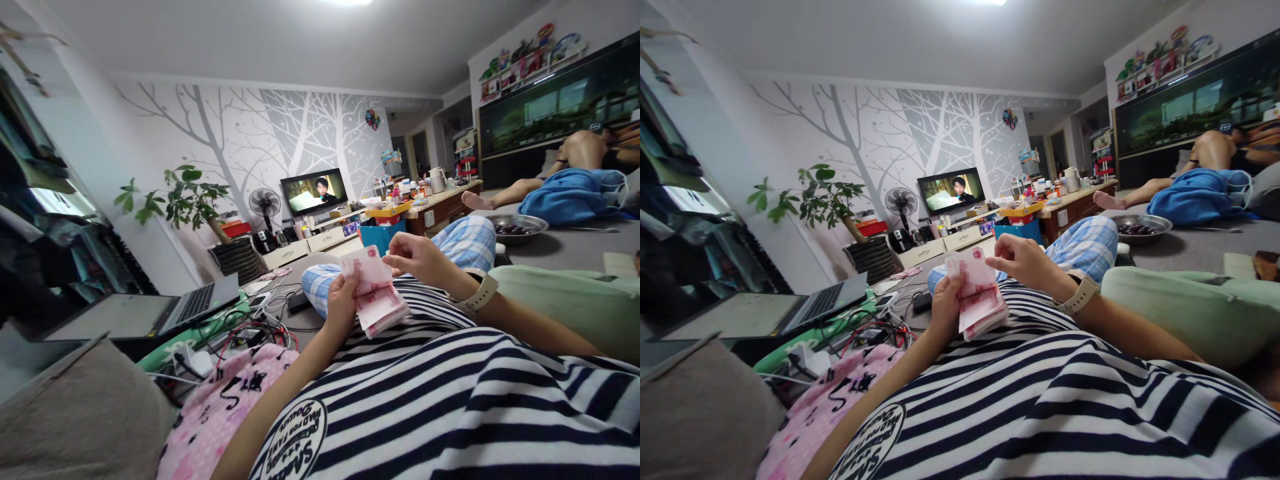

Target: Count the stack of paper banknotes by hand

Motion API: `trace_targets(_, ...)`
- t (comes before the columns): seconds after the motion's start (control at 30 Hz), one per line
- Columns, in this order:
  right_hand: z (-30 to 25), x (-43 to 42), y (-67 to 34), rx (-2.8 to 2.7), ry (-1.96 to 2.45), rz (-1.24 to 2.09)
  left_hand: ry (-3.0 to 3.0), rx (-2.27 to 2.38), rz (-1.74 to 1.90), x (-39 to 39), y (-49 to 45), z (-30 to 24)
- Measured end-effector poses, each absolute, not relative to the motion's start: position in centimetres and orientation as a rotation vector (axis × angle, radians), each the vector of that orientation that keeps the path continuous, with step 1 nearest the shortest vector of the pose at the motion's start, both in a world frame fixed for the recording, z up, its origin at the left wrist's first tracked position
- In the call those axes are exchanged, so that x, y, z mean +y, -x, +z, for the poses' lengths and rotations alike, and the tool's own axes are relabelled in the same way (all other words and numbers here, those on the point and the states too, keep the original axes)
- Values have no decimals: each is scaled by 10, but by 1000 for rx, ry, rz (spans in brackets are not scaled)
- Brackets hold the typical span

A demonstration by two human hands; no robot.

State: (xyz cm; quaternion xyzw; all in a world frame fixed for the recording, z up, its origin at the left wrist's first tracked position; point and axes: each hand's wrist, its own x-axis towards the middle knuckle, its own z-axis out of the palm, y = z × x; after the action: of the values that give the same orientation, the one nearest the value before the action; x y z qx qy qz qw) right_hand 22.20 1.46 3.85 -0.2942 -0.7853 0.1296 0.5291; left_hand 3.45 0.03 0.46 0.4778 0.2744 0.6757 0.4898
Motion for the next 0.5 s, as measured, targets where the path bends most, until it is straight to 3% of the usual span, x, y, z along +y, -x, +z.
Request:
trace_targets(0.33, 37, 14, -218, -1944, 728, 206, -1209, 662, 1642, 1, -34, 4)
trace_targets(0.5, 37, 15, -218, -1936, 722, 224, -1312, 895, 1788, 2, -29, 6)
